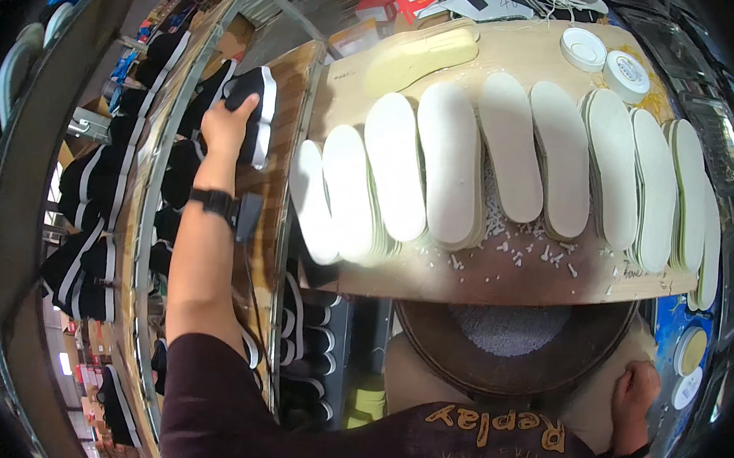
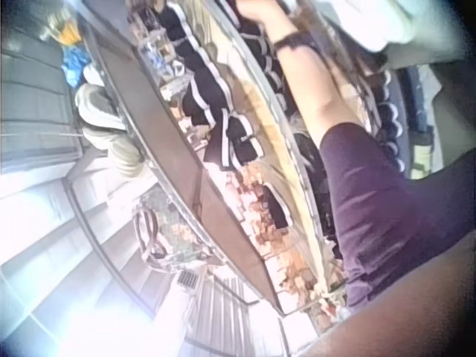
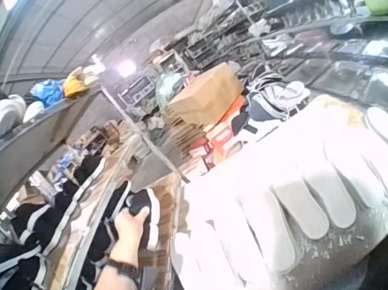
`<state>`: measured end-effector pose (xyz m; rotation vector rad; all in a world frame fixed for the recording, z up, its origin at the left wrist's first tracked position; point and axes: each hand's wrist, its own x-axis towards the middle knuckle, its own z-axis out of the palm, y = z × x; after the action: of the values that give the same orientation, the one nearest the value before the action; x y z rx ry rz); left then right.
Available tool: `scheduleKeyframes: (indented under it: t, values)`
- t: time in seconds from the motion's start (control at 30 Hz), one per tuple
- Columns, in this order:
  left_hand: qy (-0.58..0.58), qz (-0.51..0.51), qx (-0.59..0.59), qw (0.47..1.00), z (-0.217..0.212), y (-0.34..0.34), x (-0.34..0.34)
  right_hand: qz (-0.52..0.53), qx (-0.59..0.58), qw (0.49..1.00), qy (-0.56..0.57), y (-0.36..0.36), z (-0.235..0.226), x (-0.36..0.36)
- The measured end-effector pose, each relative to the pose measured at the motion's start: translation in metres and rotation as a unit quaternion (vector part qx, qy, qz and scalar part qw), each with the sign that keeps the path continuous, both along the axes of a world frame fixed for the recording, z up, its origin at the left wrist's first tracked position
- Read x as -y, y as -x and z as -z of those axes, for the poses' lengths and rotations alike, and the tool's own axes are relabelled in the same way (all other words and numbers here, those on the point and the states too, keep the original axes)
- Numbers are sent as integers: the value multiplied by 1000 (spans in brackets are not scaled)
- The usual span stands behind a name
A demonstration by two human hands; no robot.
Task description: Trimming excess material from shoe soles and inserting insoles into finished shoes at a factory workstation.
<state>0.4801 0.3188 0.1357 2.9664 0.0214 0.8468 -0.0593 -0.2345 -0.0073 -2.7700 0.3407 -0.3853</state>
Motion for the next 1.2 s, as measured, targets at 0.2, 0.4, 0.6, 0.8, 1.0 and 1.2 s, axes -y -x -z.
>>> scheduleKeyframes:
  t: [0.2, 0.4, 0.6, 0.8, 1.0, 1.2]
  values:
    - [85, 75, 109, 988, 46, -132, 1, -5, -1, 1000, 18, -6, 4, 4]
    - [47, 75, -90, 992, 102, -100, 18, -6, -23, 1000, -5, -10, 3, 2]
    - [119, 48, 9, 992, 94, 20, -8, -5, -57, 998, -27, 9, 7, 11]
    - [-21, -177, -293, 940, 67, 132, -125, -19, -48, 998, -34, 10, 8, 12]
    - [-102, -336, -421, 836, 61, 195, -241, 15, -59, 996, -69, 10, 4, 2]
    - [186, -220, -254, 923, 101, 206, -317, -2, -12, 1000, -13, 15, 8, 8]
